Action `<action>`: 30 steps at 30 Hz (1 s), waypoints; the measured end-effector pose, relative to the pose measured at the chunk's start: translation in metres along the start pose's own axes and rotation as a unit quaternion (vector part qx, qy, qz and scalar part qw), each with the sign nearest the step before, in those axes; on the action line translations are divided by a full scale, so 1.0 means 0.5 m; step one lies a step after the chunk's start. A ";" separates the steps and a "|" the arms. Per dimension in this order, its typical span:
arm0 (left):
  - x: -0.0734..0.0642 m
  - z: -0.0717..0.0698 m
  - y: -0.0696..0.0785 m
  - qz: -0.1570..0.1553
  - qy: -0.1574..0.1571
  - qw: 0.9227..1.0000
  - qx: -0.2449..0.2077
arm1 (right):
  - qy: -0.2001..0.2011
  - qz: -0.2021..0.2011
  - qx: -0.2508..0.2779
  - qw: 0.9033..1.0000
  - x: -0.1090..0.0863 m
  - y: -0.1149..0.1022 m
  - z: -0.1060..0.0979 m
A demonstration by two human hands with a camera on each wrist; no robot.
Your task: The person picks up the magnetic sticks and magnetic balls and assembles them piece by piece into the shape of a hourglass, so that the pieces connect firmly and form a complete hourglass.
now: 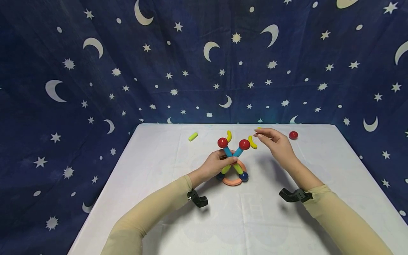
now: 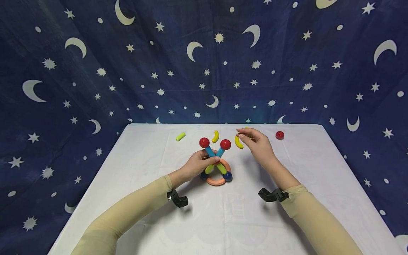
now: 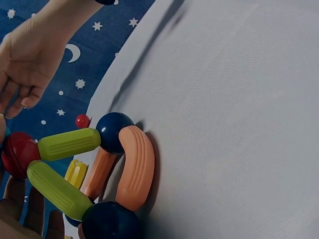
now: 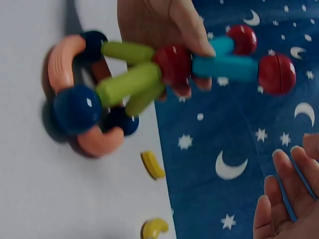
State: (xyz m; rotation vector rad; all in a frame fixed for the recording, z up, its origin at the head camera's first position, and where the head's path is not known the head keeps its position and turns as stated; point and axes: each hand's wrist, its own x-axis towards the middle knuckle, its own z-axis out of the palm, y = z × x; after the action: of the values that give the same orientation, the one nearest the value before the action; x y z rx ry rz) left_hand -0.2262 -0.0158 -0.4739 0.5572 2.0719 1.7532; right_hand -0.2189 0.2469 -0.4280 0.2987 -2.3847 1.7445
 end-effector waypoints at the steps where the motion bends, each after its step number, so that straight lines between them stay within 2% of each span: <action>1: 0.000 0.000 0.000 -0.001 0.001 1.000 0.000 | 0.011 0.003 0.005 1.000 0.004 0.005 -0.005; 7: 0.003 0.001 -0.005 -0.005 0.002 1.000 0.005 | 0.056 0.035 0.004 0.998 0.027 0.035 -0.030; 13: 0.002 0.001 -0.003 -0.008 0.002 1.000 -0.002 | 0.069 0.088 -0.032 0.993 0.051 0.073 -0.049; 19: 0.002 -0.001 -0.002 -0.002 0.001 1.000 -0.004 | 0.064 0.179 -0.084 0.978 0.080 0.120 -0.053; 25: 0.002 -0.004 -0.004 -0.012 0.006 1.000 0.016 | 0.056 0.222 -0.136 0.964 0.116 0.173 -0.049; 30: 0.002 -0.002 -0.001 -0.015 0.005 1.000 0.017 | 0.059 0.251 -0.167 0.952 0.142 0.194 -0.045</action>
State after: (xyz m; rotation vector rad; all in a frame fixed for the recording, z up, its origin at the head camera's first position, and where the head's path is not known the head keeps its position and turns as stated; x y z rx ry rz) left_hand -0.2274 -0.0162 -0.4745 0.5251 2.1085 1.7107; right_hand -0.3120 0.2927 -0.4923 -0.4861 -2.7642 1.4175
